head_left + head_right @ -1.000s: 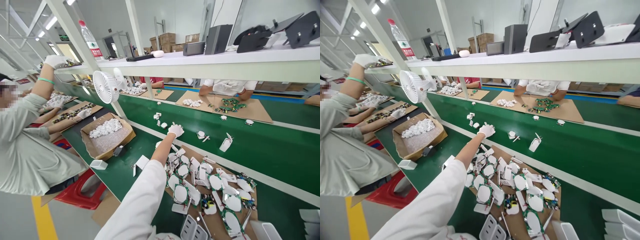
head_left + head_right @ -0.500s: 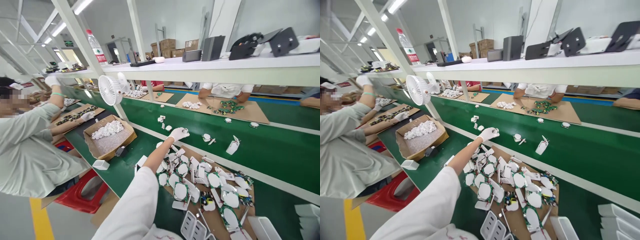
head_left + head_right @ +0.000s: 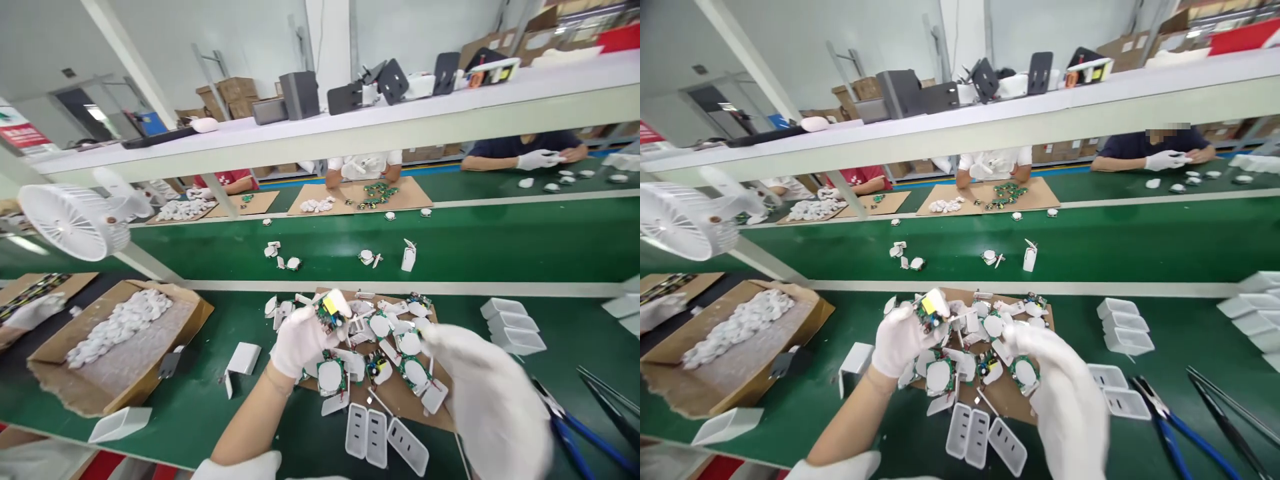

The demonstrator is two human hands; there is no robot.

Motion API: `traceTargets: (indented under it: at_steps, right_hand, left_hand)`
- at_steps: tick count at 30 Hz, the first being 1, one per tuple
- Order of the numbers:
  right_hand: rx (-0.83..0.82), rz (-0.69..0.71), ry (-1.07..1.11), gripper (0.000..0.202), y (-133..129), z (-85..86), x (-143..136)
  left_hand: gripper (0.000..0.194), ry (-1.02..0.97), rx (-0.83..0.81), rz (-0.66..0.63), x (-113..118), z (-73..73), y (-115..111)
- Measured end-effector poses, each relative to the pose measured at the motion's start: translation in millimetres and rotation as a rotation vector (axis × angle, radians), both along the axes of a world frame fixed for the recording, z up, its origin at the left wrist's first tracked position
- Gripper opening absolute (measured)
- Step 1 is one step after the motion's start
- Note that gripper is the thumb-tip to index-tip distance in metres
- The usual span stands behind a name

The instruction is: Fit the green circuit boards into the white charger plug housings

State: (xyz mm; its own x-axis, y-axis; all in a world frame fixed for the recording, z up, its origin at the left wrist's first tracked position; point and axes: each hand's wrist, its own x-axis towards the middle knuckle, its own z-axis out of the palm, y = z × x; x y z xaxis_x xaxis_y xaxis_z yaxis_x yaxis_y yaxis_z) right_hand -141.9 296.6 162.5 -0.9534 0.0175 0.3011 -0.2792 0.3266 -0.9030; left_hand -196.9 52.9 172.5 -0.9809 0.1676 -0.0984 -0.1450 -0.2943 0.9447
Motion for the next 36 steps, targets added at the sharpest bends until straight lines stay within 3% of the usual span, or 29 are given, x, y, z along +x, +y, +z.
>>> traceTargets:
  at_steps: [4, 6, 9, 13, 18, 22, 25, 28, 31, 34, 36]
  right_hand:
    - [-0.315, -0.202, -0.213, 0.034, -14.5, -22.9, -15.9]
    - [-0.332, -0.15, -0.309, 0.032, -20.1, -40.0, -8.4]
    - [-0.277, -0.018, -0.284, 0.041, -28.1, -59.2, 5.8]
    - [-0.354, -0.024, -0.266, 0.053, -36.9, -56.5, 7.1]
    - [-0.532, -0.173, -0.281, 0.045, -38.1, -38.4, 0.3]
    - [-0.617, -0.259, -0.245, 0.042, -32.1, -41.4, 5.1]
    - [-0.705, -0.179, -0.21, 0.042, -28.3, -44.8, 8.1]
    - [-0.761, -0.078, -0.218, 0.044, -27.7, -44.3, 7.9]
    - [-0.759, -0.082, -0.279, 0.043, -27.8, -45.1, 6.5]
    - [-0.849, -0.07, -0.326, 0.04, -25.2, -50.6, 6.6]
    - [-0.924, 0.012, -0.341, 0.04, -22.8, -54.5, 7.9]
  left_hand:
    - [0.065, -0.126, 0.254, -0.168, 18.0, -7.1, 21.1]
    - [0.064, -0.157, 0.434, -0.239, 24.9, -13.5, 30.4]
    - [0.06, -0.158, 0.606, -0.309, 34.8, -23.3, 43.8]
    - [0.057, -0.136, 0.683, -0.293, 45.9, -30.6, 57.1]
    - [0.046, -0.126, 0.548, -0.199, 52.7, -33.6, 62.1]
    - [0.043, -0.138, 0.424, -0.2, 54.7, -34.3, 67.0]
    - [0.046, -0.063, 0.317, -0.214, 56.6, -33.9, 71.9]
    - [0.045, 0.056, 0.048, -0.082, 58.1, -35.3, 75.0]
    - [0.042, 0.056, -0.128, 0.031, 57.5, -37.3, 76.3]
    - [0.041, -0.021, -0.037, 0.028, 54.7, -36.6, 78.3]
    - [0.046, -0.058, 0.087, 0.019, 53.2, -35.2, 80.4]
